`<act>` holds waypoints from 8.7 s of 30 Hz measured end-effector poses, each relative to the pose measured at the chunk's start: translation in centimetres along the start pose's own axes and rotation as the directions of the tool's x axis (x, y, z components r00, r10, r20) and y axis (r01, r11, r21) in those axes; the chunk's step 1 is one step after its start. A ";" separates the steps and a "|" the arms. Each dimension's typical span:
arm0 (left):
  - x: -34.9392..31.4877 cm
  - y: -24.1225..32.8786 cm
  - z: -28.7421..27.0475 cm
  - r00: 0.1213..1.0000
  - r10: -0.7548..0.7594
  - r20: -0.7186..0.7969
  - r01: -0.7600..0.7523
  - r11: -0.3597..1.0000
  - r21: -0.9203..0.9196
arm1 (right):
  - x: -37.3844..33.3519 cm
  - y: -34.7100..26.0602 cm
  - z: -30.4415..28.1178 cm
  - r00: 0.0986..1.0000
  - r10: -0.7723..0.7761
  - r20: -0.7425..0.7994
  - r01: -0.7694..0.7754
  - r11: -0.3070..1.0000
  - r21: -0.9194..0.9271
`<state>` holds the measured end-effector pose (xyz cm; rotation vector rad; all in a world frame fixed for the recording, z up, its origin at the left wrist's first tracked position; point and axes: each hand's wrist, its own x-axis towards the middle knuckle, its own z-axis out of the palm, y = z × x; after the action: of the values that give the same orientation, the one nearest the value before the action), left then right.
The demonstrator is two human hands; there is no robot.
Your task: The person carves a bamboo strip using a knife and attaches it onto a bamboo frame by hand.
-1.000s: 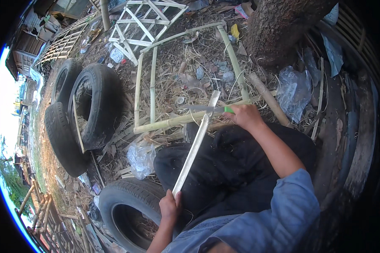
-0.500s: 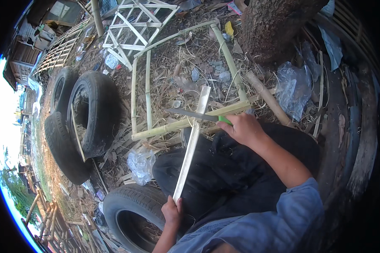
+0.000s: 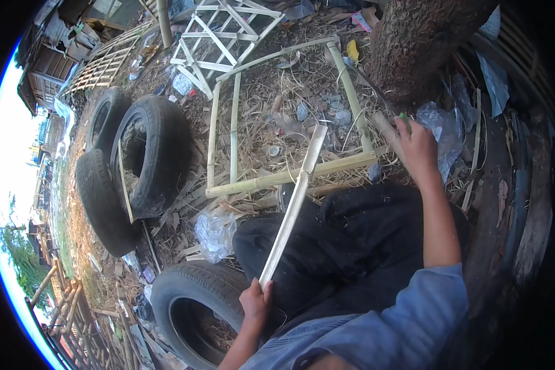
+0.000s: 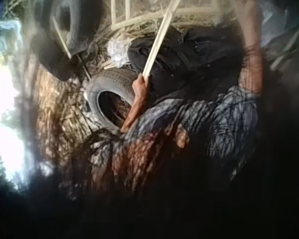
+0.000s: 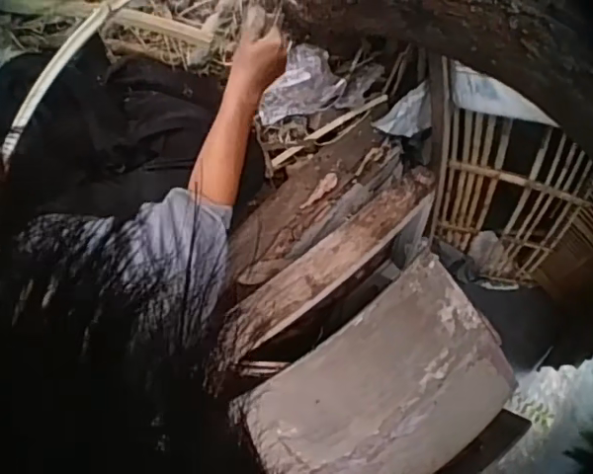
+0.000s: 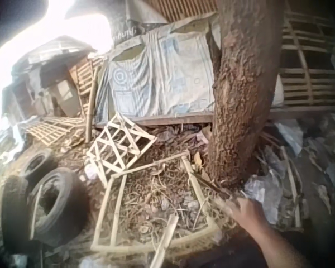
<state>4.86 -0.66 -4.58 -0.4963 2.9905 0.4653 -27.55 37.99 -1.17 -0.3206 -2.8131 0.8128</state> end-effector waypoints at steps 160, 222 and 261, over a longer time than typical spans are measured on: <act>-0.4 1.9 -2.7 0.983 -0.102 0.150 0.147 0.934 -0.326 | -5.9 -1.1 -2.6 0.786 -0.298 0.542 -0.366 0.483 0.796; 1.3 1.0 -1.6 0.988 -0.077 0.136 0.112 0.955 -0.274 | -7.6 -1.9 -2.5 0.805 -0.230 0.547 -0.416 0.440 0.796; 1.3 0.2 -1.0 0.992 -0.077 0.102 0.099 0.969 -0.227 | -7.4 -1.7 -2.3 0.871 -0.298 0.390 -0.131 0.624 0.770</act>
<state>3.59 -1.21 -3.71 -0.6047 2.8262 0.8117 -20.17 35.83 0.67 0.2093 -2.4529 2.2372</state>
